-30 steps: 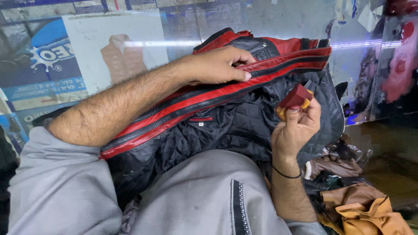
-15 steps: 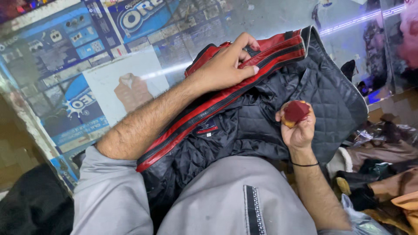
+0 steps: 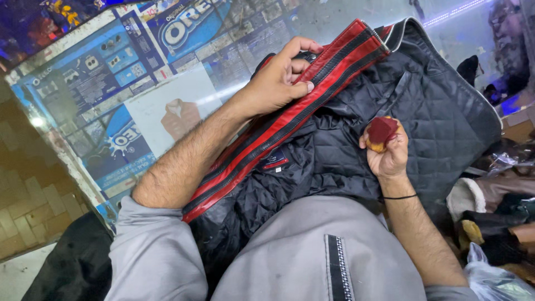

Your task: The person uses a small reddish sponge to wipe the red and black leather trim of a black quilted jacket. They repeatedly rub the sponge along the zipper area and edges, repositioning the jacket to access different sections.

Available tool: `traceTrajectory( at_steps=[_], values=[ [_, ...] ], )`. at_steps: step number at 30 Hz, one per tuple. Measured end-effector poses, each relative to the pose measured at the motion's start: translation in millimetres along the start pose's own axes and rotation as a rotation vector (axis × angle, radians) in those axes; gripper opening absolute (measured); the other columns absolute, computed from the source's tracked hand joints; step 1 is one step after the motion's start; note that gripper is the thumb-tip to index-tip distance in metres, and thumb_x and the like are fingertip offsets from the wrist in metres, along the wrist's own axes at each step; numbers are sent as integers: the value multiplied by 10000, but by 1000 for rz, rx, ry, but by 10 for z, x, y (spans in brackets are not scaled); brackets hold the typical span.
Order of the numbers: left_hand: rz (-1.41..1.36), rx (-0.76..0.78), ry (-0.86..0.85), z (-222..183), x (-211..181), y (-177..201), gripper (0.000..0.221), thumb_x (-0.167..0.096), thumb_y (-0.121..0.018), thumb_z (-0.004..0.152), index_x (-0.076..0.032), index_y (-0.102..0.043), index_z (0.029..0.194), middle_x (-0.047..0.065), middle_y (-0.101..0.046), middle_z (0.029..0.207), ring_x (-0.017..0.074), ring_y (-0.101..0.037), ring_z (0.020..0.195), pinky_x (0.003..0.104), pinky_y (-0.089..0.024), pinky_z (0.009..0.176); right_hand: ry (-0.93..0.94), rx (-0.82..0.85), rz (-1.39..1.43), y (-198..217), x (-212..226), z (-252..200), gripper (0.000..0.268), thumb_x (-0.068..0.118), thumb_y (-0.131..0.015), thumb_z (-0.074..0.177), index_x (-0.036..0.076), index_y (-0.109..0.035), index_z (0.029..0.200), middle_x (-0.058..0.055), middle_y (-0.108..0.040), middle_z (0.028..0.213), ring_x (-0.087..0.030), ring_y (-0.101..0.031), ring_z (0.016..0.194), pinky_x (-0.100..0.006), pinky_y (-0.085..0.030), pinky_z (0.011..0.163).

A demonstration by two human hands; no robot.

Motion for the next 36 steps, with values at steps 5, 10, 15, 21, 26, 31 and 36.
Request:
traceTrajectory(
  at_steps=[5, 10, 15, 21, 26, 31, 36],
  values=[
    [-41, 57, -42, -94, -27, -6, 756, 215, -538, 918, -122, -303, 1552, 129, -679, 1243, 141, -696, 1121, 286, -583, 978, 16, 2, -33, -45, 27, 22, 531, 425, -790, 961, 68, -582, 1294, -121, -641, 1087, -233, -627, 914, -370, -497, 716],
    [66, 92, -87, -196, -90, -42, 935, 251, -542, 852, -153, -246, 1642, 110, -639, 1285, 142, -668, 1194, 276, -567, 1000, 30, 13, -89, -84, 47, 42, 552, 453, -773, 977, 42, -587, 1297, -110, -640, 1049, -217, -623, 884, -358, -492, 706],
    [61, 128, -152, -210, -85, -79, 998, 250, -548, 838, -167, -197, 1674, 99, -620, 1372, 137, -646, 1277, 282, -538, 1089, 15, -7, -80, -69, 51, 45, 572, 459, -779, 965, 42, -581, 1303, -97, -642, 1072, -210, -626, 904, -354, -500, 720],
    [108, -3, -166, -167, -28, -28, 790, 92, -606, 1006, -138, -203, 1645, 76, -678, 1141, 96, -675, 1082, 276, -570, 996, 16, 13, -91, -117, 60, 39, 598, 469, -796, 950, 52, -568, 1312, -85, -630, 1050, -205, -618, 896, -352, -498, 728],
    [196, -103, -205, -124, -8, 1, 642, 0, -638, 1055, -108, -285, 1580, 23, -667, 946, 56, -639, 911, 250, -539, 857, 25, -8, -110, -122, 65, 40, 604, 480, -794, 946, 50, -567, 1305, -91, -632, 1072, -208, -616, 885, -369, -497, 750],
    [218, -150, -190, -99, 46, 26, 549, -66, -666, 1086, -101, -343, 1528, 14, -651, 888, 50, -630, 854, 241, -531, 794, 21, -4, -109, -132, 69, 34, 606, 473, -798, 946, 50, -563, 1310, -86, -629, 1088, -207, -618, 908, -353, -500, 732],
    [153, -63, -151, -141, 64, 39, 567, -43, -658, 1088, -108, -338, 1551, 25, -671, 999, 47, -641, 898, 226, -541, 796, 18, -3, -113, -124, 67, 33, 608, 472, -797, 954, 42, -568, 1318, -92, -632, 1061, -208, -618, 914, -349, -498, 735]
  ],
)
Point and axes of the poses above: each hand's wrist, its own z-axis towards the middle knuckle, its own y-axis out of the back of the hand, x = y × z, the point moved 8 cm from there along z, towards the middle knuckle
